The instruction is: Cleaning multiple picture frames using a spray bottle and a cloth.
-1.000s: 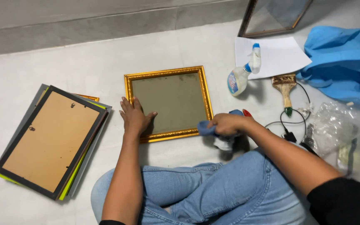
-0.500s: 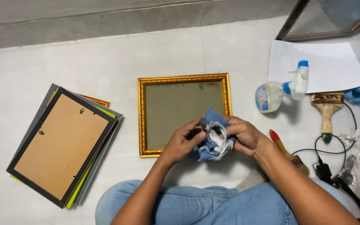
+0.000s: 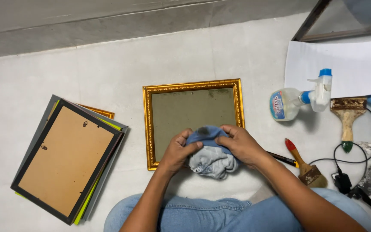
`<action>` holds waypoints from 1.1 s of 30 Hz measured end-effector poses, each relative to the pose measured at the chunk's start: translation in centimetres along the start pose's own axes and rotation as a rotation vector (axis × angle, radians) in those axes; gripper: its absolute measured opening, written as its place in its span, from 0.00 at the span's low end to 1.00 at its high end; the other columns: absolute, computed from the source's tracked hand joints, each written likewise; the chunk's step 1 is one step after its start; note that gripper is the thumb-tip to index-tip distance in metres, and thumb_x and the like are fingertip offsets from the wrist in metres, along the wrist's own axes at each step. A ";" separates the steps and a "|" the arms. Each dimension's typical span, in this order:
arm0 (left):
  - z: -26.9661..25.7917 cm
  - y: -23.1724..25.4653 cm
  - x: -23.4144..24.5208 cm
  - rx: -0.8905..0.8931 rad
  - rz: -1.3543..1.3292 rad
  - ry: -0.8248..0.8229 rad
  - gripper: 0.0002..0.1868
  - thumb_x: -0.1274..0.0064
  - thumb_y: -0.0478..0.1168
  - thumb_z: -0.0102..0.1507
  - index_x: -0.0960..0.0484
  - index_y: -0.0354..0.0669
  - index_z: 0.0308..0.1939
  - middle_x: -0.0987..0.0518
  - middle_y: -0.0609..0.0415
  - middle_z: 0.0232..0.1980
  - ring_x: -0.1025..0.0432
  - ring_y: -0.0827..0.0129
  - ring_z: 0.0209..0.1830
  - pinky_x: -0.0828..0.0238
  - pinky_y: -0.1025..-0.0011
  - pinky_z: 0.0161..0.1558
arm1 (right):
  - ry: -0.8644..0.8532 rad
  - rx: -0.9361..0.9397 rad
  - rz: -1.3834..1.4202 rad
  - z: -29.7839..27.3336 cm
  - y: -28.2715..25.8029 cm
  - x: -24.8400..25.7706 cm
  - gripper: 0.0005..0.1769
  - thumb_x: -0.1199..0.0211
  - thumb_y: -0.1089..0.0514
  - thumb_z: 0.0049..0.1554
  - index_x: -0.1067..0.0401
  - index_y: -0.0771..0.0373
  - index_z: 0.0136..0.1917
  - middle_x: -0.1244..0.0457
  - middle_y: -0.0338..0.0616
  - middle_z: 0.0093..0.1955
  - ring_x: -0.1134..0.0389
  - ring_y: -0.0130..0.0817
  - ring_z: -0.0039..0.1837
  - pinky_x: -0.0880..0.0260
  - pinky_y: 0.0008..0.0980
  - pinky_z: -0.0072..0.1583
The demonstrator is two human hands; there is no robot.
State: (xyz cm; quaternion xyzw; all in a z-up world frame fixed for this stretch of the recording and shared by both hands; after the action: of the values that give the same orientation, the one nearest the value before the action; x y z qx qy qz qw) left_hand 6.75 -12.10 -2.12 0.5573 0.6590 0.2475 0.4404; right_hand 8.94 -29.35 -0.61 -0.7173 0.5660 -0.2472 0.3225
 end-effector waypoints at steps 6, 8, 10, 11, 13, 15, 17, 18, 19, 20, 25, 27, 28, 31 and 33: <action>-1.6 1.5 0.1 -0.040 -0.103 0.168 0.11 0.38 0.40 0.62 0.15 0.37 0.44 0.17 0.55 0.31 0.23 0.75 0.30 0.25 0.75 0.37 | -0.060 0.347 -0.582 0.0 -1.6 0.1 0.19 0.34 0.47 0.54 0.21 0.57 0.55 0.27 0.53 0.43 0.26 0.51 0.50 0.28 0.46 0.50; -2.3 3.1 1.9 -0.109 -0.183 0.259 0.08 0.41 0.42 0.63 0.17 0.42 0.40 0.19 0.57 0.29 0.25 0.75 0.28 0.28 0.75 0.36 | -0.098 0.322 -0.671 -0.7 -1.3 -0.6 0.22 0.35 0.46 0.54 0.22 0.59 0.57 0.28 0.58 0.48 0.28 0.58 0.55 0.29 0.51 0.56; -3.3 5.5 2.9 -0.173 -0.267 0.340 0.08 0.44 0.45 0.64 0.18 0.46 0.36 0.21 0.59 0.28 0.27 0.76 0.26 0.32 0.75 0.35 | -0.129 0.290 -0.759 -0.9 -0.7 -0.8 0.25 0.36 0.46 0.54 0.23 0.62 0.60 0.29 0.62 0.54 0.30 0.65 0.61 0.29 0.56 0.61; -4.1 7.4 2.9 -0.232 -0.289 0.341 0.18 0.50 0.50 0.64 0.21 0.41 0.50 0.20 0.53 0.44 0.25 0.71 0.41 0.30 0.74 0.47 | -0.192 0.270 -0.915 -0.8 0.3 -1.4 0.27 0.38 0.46 0.54 0.25 0.59 0.63 0.29 0.61 0.56 0.31 0.64 0.63 0.30 0.57 0.63; -4.4 9.1 3.5 -0.269 -0.308 0.322 0.32 0.56 0.54 0.64 0.23 0.35 0.64 0.20 0.48 0.61 0.23 0.67 0.55 0.28 0.72 0.58 | -0.240 0.225 -1.056 -0.8 2.1 -1.7 0.28 0.40 0.45 0.55 0.27 0.55 0.67 0.30 0.61 0.58 0.31 0.62 0.64 0.30 0.57 0.65; -6.8 12.2 8.4 -0.564 -0.076 0.724 0.14 0.50 0.52 0.70 0.21 0.45 0.43 0.19 0.46 0.30 0.20 0.63 0.23 0.15 0.67 0.30 | -0.261 0.190 -1.155 -0.4 3.3 -2.2 0.31 0.39 0.45 0.55 0.29 0.54 0.70 0.33 0.58 0.63 0.31 0.59 0.66 0.30 0.56 0.64; -7.2 15.5 6.3 -0.657 0.089 0.753 0.11 0.55 0.49 0.72 0.27 0.47 0.45 0.24 0.55 0.33 0.25 0.70 0.26 0.22 0.73 0.32 | -0.265 0.208 -1.254 -1.1 3.3 -2.5 0.35 0.39 0.48 0.52 0.32 0.56 0.72 0.41 0.59 0.70 0.37 0.58 0.68 0.34 0.58 0.63; -8.1 17.9 5.1 -0.761 0.253 0.796 0.07 0.61 0.46 0.74 0.33 0.49 0.47 0.30 0.63 0.36 0.31 0.77 0.29 0.29 0.80 0.34 | -0.283 0.243 -1.363 -1.3 3.2 -3.2 0.39 0.38 0.52 0.48 0.35 0.58 0.73 0.49 0.61 0.77 0.42 0.58 0.69 0.38 0.60 0.61; -6.2 17.8 4.5 -0.754 0.259 0.792 0.07 0.61 0.46 0.74 0.33 0.49 0.47 0.30 0.63 0.36 0.31 0.77 0.29 0.29 0.80 0.34 | -0.286 0.237 -1.355 -1.3 3.6 -3.2 0.39 0.38 0.52 0.48 0.35 0.58 0.73 0.49 0.61 0.77 0.42 0.58 0.69 0.38 0.60 0.61; -4.1 18.5 2.5 -0.792 0.451 0.720 0.07 0.57 0.43 0.75 0.29 0.46 0.46 0.30 0.62 0.34 0.33 0.76 0.28 0.30 0.78 0.32 | -0.315 0.144 -1.380 -0.9 4.5 -2.9 0.41 0.40 0.57 0.49 0.41 0.60 0.76 0.59 0.61 0.82 0.53 0.63 0.76 0.45 0.68 0.64; 6.4 15.8 -5.8 -0.954 0.960 0.575 0.05 0.43 0.36 0.67 0.17 0.40 0.45 0.22 0.39 0.37 0.25 0.39 0.41 0.29 0.53 0.39 | -0.402 -0.047 -1.282 0.9 7.2 -2.7 0.48 0.39 0.51 0.54 0.54 0.54 0.84 0.72 0.48 0.88 0.73 0.59 0.86 0.65 0.89 0.68; 11.0 12.3 -9.8 -0.933 1.298 0.478 0.12 0.39 0.34 0.58 0.16 0.39 0.46 0.21 0.50 0.50 0.22 0.46 0.43 0.22 0.52 0.42 | -0.442 -0.129 -1.273 1.9 9.0 -2.3 0.50 0.39 0.46 0.56 0.60 0.49 0.85 0.75 0.43 0.88 0.76 0.57 0.86 0.67 0.96 0.64; 12.8 10.4 -10.1 -0.928 1.301 0.465 0.12 0.39 0.34 0.58 0.16 0.39 0.46 0.21 0.50 0.50 0.22 0.46 0.43 0.22 0.52 0.42 | -0.443 -0.137 -1.262 1.4 8.5 -2.5 0.50 0.39 0.46 0.56 0.60 0.49 0.85 0.75 0.43 0.88 0.76 0.57 0.86 0.67 0.96 0.64; 17.6 4.8 -12.4 -0.894 1.587 0.327 0.13 0.35 0.45 0.59 0.12 0.46 0.44 0.21 0.51 0.50 0.21 0.54 0.45 0.22 0.59 0.42 | -0.478 -0.212 -1.289 0.1 7.5 -2.3 0.43 0.40 0.52 0.55 0.48 0.53 0.82 0.70 0.43 0.89 0.80 0.52 0.87 0.71 0.94 0.66; 17.8 3.5 -13.5 -0.986 1.666 0.316 0.16 0.47 0.51 0.64 0.11 0.48 0.46 0.22 0.53 0.52 0.26 0.55 0.54 0.27 0.57 0.50 | -0.505 -0.198 -1.267 -0.8 6.4 -2.3 0.37 0.41 0.48 0.61 0.43 0.58 0.80 0.66 0.49 0.88 0.80 0.53 0.87 0.70 0.93 0.66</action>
State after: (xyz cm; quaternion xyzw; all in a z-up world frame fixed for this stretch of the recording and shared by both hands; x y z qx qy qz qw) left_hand 23.70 -26.99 -3.92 0.5582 -0.0712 0.7982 0.2150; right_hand 3.65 -28.20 -4.79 -0.9715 -0.0350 -0.1606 0.1706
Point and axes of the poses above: each hand's wrist, its own z-axis towards the middle knuckle, its own x-axis out of the back of the hand, y = z × x, the point moved 10 cm from there along z, towards the middle knuckle
